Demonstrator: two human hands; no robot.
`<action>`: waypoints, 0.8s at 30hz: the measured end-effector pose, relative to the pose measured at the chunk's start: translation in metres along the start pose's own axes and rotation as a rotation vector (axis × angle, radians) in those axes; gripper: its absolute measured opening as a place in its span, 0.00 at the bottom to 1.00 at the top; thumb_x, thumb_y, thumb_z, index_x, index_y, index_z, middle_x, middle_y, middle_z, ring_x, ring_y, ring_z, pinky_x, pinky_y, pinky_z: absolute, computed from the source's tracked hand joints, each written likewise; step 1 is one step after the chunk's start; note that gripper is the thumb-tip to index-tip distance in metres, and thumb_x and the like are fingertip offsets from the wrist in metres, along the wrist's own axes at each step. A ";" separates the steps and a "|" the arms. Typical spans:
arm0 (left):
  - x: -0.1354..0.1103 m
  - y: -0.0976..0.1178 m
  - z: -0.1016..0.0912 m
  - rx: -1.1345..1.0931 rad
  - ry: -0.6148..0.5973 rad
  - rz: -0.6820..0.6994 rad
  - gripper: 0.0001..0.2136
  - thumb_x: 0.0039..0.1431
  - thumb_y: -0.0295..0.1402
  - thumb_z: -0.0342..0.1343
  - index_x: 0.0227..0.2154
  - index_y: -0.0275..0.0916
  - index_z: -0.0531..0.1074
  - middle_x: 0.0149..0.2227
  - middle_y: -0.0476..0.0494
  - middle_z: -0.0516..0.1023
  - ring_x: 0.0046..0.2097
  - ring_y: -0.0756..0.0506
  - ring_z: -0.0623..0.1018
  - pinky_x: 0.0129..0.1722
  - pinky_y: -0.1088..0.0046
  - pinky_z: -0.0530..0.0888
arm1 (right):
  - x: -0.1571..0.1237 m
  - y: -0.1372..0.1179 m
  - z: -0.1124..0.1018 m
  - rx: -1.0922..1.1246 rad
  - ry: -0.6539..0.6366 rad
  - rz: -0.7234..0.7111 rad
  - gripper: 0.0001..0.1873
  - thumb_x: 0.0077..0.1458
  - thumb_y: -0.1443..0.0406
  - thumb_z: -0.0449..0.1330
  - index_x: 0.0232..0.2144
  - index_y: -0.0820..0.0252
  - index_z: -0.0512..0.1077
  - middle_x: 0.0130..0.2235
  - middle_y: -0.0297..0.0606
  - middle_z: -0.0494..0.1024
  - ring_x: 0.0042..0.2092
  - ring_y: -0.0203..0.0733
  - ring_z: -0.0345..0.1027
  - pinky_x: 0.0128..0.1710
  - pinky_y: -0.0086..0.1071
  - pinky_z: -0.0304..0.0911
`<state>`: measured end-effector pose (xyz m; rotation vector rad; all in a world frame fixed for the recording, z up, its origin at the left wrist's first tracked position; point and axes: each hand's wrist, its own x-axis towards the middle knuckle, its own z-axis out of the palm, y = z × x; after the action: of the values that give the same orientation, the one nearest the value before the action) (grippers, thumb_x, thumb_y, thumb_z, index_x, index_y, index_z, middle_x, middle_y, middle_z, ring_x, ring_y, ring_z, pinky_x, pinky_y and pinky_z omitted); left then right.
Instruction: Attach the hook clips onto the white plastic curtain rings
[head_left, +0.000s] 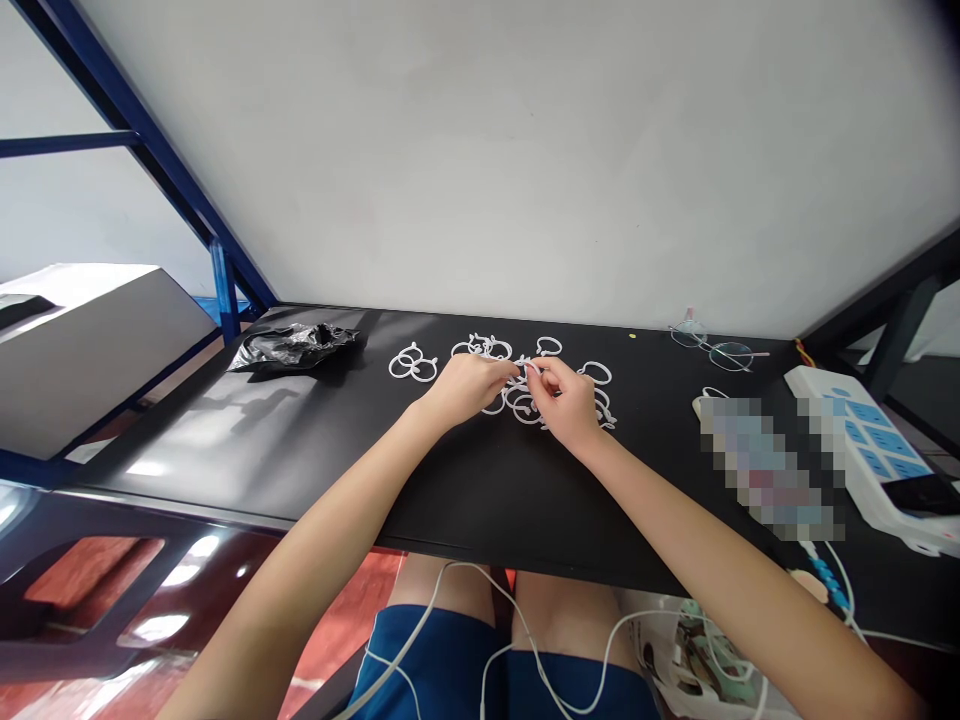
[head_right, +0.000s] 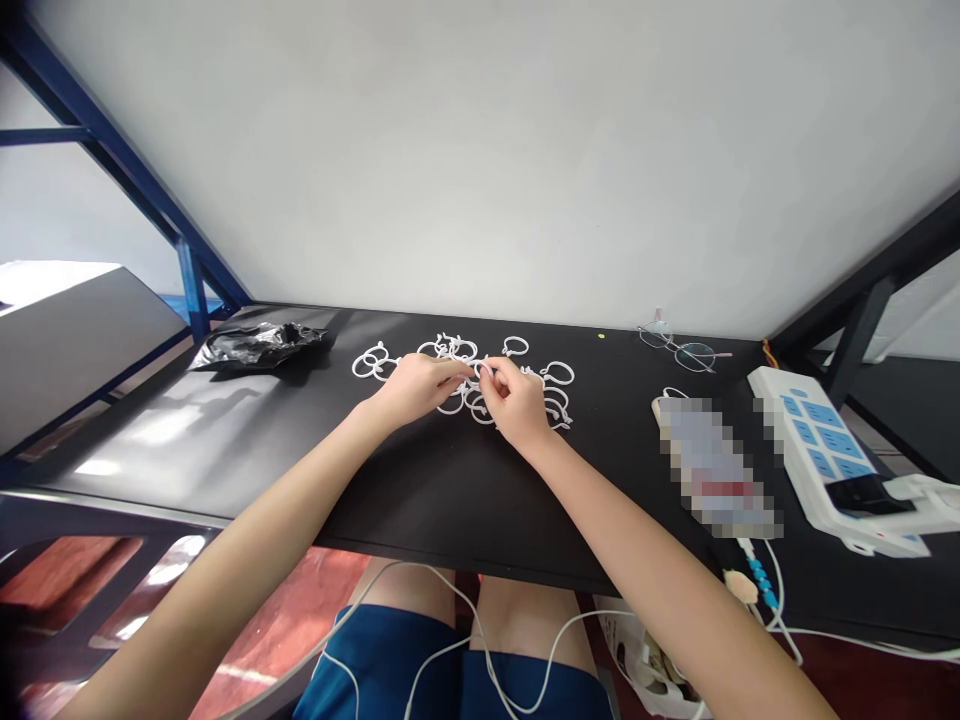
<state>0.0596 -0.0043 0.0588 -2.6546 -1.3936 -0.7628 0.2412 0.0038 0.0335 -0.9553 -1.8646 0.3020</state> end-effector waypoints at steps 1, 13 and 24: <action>0.000 0.000 0.000 -0.003 -0.004 -0.005 0.11 0.59 0.25 0.50 0.39 0.42 0.76 0.34 0.49 0.82 0.33 0.48 0.79 0.32 0.77 0.70 | 0.000 0.000 0.000 0.003 0.001 -0.004 0.11 0.61 0.59 0.52 0.32 0.58 0.69 0.15 0.24 0.59 0.18 0.32 0.57 0.24 0.28 0.56; 0.000 0.001 0.002 -0.027 -0.020 0.029 0.13 0.62 0.27 0.48 0.43 0.43 0.75 0.31 0.48 0.80 0.32 0.49 0.78 0.33 0.77 0.70 | 0.000 -0.001 -0.001 0.035 0.005 -0.015 0.08 0.60 0.62 0.53 0.31 0.59 0.69 0.16 0.25 0.62 0.19 0.32 0.58 0.24 0.28 0.56; 0.000 0.001 0.004 0.057 -0.095 0.043 0.10 0.61 0.28 0.49 0.38 0.41 0.75 0.29 0.47 0.79 0.29 0.49 0.76 0.28 0.78 0.65 | 0.001 0.002 0.002 0.033 -0.075 0.013 0.09 0.59 0.60 0.54 0.32 0.58 0.71 0.18 0.26 0.64 0.19 0.31 0.57 0.23 0.28 0.56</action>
<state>0.0616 -0.0035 0.0552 -2.6999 -1.3525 -0.5906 0.2407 0.0060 0.0321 -0.9454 -1.9164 0.3802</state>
